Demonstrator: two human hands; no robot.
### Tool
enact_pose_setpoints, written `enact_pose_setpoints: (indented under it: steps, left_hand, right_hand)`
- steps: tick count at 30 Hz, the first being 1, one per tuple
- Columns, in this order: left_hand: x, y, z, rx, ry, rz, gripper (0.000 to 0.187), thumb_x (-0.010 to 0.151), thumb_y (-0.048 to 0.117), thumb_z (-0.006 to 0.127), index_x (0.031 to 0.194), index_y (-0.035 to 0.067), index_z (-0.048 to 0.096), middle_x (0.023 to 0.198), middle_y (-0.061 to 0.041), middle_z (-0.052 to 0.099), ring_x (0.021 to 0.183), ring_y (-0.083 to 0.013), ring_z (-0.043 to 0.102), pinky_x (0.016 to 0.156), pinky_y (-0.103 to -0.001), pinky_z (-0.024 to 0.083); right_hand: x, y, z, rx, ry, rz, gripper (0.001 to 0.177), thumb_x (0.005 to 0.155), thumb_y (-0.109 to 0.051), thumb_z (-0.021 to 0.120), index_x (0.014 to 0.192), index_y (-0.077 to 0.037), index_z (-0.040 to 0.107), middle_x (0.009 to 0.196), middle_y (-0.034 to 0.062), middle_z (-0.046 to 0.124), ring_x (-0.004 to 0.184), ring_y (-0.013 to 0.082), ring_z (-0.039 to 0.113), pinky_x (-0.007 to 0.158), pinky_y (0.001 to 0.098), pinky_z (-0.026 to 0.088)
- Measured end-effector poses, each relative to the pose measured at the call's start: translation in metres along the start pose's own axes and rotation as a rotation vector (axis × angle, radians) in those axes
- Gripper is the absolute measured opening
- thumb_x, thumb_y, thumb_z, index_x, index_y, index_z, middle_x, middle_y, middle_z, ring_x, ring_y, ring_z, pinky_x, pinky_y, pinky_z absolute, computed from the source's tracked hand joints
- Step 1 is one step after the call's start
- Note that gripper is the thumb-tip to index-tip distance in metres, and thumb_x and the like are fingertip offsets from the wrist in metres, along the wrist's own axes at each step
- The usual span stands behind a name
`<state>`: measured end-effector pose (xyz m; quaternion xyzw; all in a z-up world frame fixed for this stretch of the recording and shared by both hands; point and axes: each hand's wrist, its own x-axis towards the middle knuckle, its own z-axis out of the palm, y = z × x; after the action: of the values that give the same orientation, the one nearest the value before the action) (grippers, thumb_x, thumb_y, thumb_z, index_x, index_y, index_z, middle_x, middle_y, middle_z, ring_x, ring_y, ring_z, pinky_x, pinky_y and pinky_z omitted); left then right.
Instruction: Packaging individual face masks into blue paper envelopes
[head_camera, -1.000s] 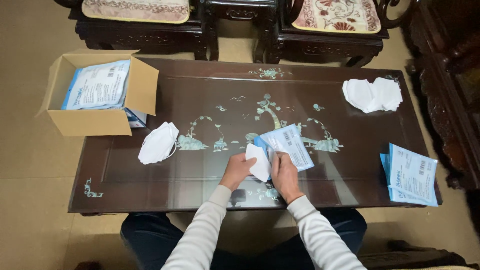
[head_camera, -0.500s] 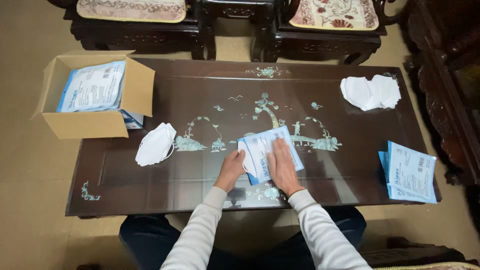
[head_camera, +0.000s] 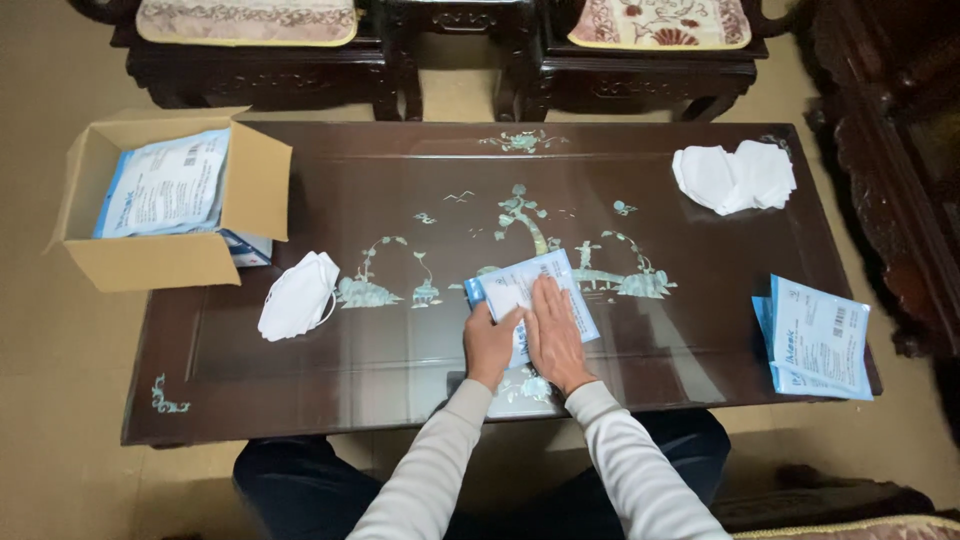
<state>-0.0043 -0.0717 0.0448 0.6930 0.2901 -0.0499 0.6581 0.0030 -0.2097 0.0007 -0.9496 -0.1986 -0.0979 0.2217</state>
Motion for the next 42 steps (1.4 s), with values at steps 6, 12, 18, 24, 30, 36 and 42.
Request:
enact_pose_setpoints:
  steps: [6, 12, 18, 24, 30, 36, 42]
  left_hand:
    - [0.034, -0.068, 0.021, 0.0, 0.069, 0.009, 0.031, 0.082, 0.027, 0.083, 0.084, 0.001, 0.067, 0.068, -0.011, 0.061, 0.073, -0.0167, 0.061, 0.064, -0.036, 0.048]
    - [0.01, -0.021, 0.006, 0.008, -0.006, 0.012, 0.026, 0.089, 0.026, 0.075, 0.08, 0.003, 0.067, 0.066, -0.004, 0.059, 0.072, -0.0167, 0.057, 0.065, -0.035, 0.045]
    - [0.035, -0.054, 0.013, 0.209, 0.035, 0.048, 0.035, 0.087, 0.034, 0.076, 0.075, 0.003, 0.065, 0.069, -0.021, 0.061, 0.072, -0.0359, 0.064, 0.068, -0.045, 0.046]
    - [0.039, -0.054, 0.013, 0.218, -0.02, 0.021, 0.032, 0.09, 0.038, 0.069, 0.09, 0.006, 0.068, 0.083, -0.015, 0.07, 0.089, -0.0362, 0.07, 0.075, -0.045, 0.051]
    - [-0.004, 0.007, -0.036, 0.236, -0.026, 0.131, 0.05, 0.099, 0.029, 0.064, 0.137, -0.003, 0.056, 0.12, -0.025, 0.072, 0.107, -0.0399, 0.071, 0.084, -0.05, 0.06]
    - [-0.006, -0.002, -0.073, 0.051, -0.015, 0.168, 0.04, 0.1, 0.013, 0.063, 0.135, -0.006, 0.059, 0.113, -0.029, 0.068, 0.089, -0.0338, 0.073, 0.058, -0.037, 0.067]
    - [0.021, -0.026, -0.113, 0.31, 0.2, 0.578, 0.02, 0.099, 0.017, 0.068, 0.113, 0.002, 0.071, 0.097, -0.016, 0.066, 0.091, -0.0341, 0.071, 0.072, -0.041, 0.059]
  right_hand:
    - [0.003, -0.003, -0.001, -0.003, -0.015, 0.024, 0.057, 0.11, -0.03, 0.039, 0.157, 0.0, 0.034, 0.162, 0.022, 0.035, 0.152, 0.0351, 0.03, 0.129, 0.047, 0.014]
    - [0.003, -0.006, -0.001, -0.031, -0.027, 0.034, 0.056, 0.111, -0.033, 0.037, 0.158, -0.003, 0.035, 0.164, 0.0193, 0.033, 0.153, 0.0334, 0.028, 0.13, 0.0457, 0.012]
    - [0.002, -0.004, 0.001, -0.073, -0.023, 0.024, 0.055, 0.111, -0.036, 0.038, 0.156, -0.004, 0.038, 0.163, 0.0207, 0.034, 0.152, 0.0342, 0.029, 0.13, 0.0462, 0.014]
    - [0.003, -0.008, -0.004, -0.114, -0.062, 0.038, 0.056, 0.11, -0.037, 0.039, 0.156, -0.007, 0.039, 0.162, 0.02, 0.036, 0.153, 0.0338, 0.03, 0.13, 0.0463, 0.016]
    - [0.004, -0.01, -0.001, -0.193, -0.112, 0.044, 0.059, 0.107, -0.047, 0.043, 0.155, -0.012, 0.043, 0.162, 0.0202, 0.035, 0.154, 0.0347, 0.027, 0.13, 0.0487, 0.013]
    - [0.004, -0.014, 0.002, -0.242, -0.038, 0.019, 0.06, 0.103, -0.049, 0.048, 0.15, -0.012, 0.05, 0.161, 0.0226, 0.038, 0.153, 0.0366, 0.031, 0.127, 0.0539, 0.019]
    - [-0.011, 0.071, -0.003, -0.412, 0.09, -0.012, 0.048, 0.099, -0.028, 0.058, 0.14, -0.002, 0.062, 0.147, 0.0273, 0.056, 0.145, 0.039, 0.048, 0.124, 0.0536, 0.031]
